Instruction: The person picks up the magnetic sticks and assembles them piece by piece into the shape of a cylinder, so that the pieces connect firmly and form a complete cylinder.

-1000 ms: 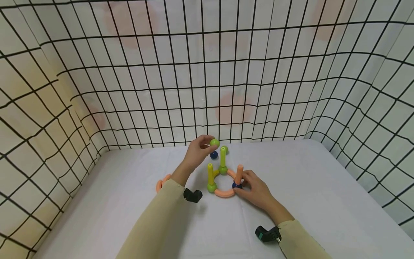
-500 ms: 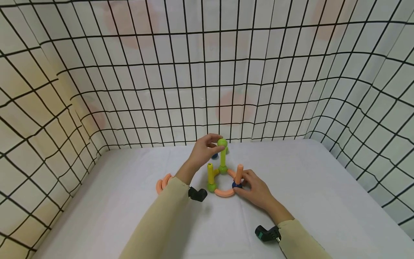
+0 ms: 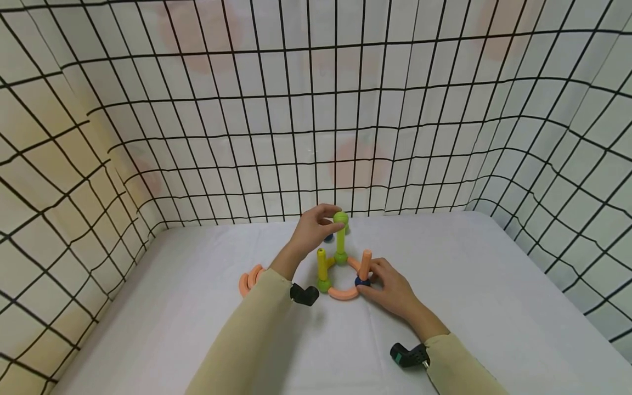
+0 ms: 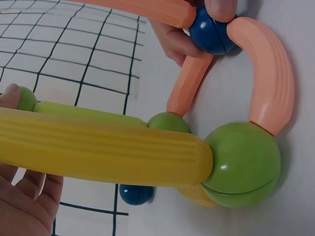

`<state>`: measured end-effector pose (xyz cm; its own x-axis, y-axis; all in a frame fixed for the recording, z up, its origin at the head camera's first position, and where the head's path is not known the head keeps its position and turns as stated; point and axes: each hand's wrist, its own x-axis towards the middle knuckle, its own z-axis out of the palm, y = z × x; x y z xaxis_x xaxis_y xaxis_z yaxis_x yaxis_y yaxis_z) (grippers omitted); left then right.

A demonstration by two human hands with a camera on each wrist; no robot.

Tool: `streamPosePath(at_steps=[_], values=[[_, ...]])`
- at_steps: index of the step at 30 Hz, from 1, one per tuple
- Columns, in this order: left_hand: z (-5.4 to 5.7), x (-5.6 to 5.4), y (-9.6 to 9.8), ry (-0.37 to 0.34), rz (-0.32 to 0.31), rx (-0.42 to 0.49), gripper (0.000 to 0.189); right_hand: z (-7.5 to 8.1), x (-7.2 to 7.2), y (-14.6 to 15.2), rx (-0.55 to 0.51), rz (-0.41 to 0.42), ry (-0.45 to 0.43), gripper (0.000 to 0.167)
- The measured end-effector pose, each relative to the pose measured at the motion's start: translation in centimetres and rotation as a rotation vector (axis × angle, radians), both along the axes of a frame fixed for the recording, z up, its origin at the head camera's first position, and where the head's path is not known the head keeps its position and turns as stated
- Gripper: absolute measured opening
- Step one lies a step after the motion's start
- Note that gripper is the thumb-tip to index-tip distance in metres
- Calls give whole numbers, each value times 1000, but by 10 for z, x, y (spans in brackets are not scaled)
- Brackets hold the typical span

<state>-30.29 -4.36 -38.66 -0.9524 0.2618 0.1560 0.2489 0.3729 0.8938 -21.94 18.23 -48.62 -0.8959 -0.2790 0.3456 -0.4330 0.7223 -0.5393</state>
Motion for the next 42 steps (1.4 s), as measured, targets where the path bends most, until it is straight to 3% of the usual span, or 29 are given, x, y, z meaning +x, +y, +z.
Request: streamPosePath(at_steps=[24, 36, 42], values=[[-7, -2, -2, -52, -13, 38, 45, 1, 0, 0, -8, -9, -12, 43], [-21, -1, -10, -71, -15, 61, 47, 3, 2, 0, -26, 0, -54, 43], [-32, -4, -17, -97, 5, 94, 47, 2, 2, 0, -21, 1, -34, 45]])
